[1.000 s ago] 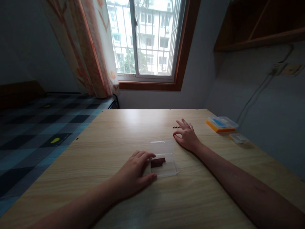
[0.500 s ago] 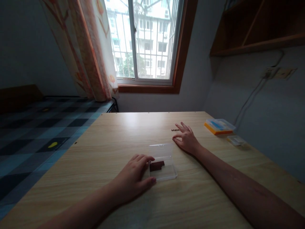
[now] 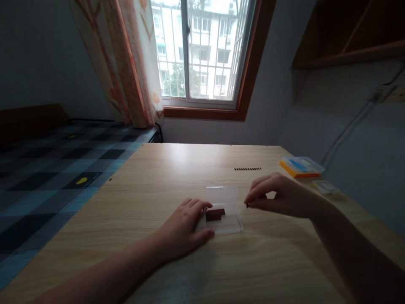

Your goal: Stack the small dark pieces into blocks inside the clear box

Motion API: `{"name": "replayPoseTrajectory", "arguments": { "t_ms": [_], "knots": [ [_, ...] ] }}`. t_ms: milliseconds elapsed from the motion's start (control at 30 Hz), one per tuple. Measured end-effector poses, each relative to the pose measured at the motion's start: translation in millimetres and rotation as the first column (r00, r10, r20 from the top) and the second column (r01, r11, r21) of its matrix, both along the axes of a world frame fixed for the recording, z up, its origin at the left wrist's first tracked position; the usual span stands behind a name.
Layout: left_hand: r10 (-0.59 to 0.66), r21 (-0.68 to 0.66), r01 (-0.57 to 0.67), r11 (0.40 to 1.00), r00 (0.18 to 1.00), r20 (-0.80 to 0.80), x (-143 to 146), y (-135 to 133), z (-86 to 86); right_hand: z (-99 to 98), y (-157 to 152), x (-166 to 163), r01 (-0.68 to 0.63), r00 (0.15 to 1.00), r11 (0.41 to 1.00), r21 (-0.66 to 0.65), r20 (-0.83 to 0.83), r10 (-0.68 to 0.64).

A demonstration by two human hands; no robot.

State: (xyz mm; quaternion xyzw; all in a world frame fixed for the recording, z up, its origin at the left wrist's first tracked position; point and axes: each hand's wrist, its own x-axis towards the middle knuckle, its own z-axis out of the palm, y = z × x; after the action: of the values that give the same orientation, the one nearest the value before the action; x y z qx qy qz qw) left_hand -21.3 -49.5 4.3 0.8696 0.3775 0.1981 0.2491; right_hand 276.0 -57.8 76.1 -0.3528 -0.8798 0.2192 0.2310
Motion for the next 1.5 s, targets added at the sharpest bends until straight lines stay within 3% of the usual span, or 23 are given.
{"name": "replayPoseTrajectory", "arguments": {
  "t_ms": [100,333,633,1000,1500],
  "knots": [
    [-0.007,0.009,0.007,1.000,1.000,0.000,0.5,0.6,-0.5,-16.5,-4.5,-24.5,-0.051,0.984,0.996,-0.073,0.165,0.063],
    [-0.014,0.016,0.014,1.000,1.000,0.000,-0.1,1.6,-1.7,-46.0,-1.7,-44.6,0.055,0.941,0.997,0.048,0.331,-0.068],
    [-0.020,0.026,0.020,0.999,1.000,0.010,-1.7,0.8,-4.0,-47.2,-0.7,-44.3,0.081,0.927,0.994,0.079,0.360,-0.104],
    [-0.016,0.025,0.015,1.000,1.000,0.004,-0.6,-0.2,-3.3,-46.8,-1.1,-38.7,-0.048,0.953,0.998,0.035,0.300,0.036],
    [-0.020,0.020,0.020,1.000,1.000,0.008,0.9,0.4,-1.3,-56.0,3.6,-39.0,-0.017,0.963,0.998,0.062,0.270,-0.001]
  ]
}}
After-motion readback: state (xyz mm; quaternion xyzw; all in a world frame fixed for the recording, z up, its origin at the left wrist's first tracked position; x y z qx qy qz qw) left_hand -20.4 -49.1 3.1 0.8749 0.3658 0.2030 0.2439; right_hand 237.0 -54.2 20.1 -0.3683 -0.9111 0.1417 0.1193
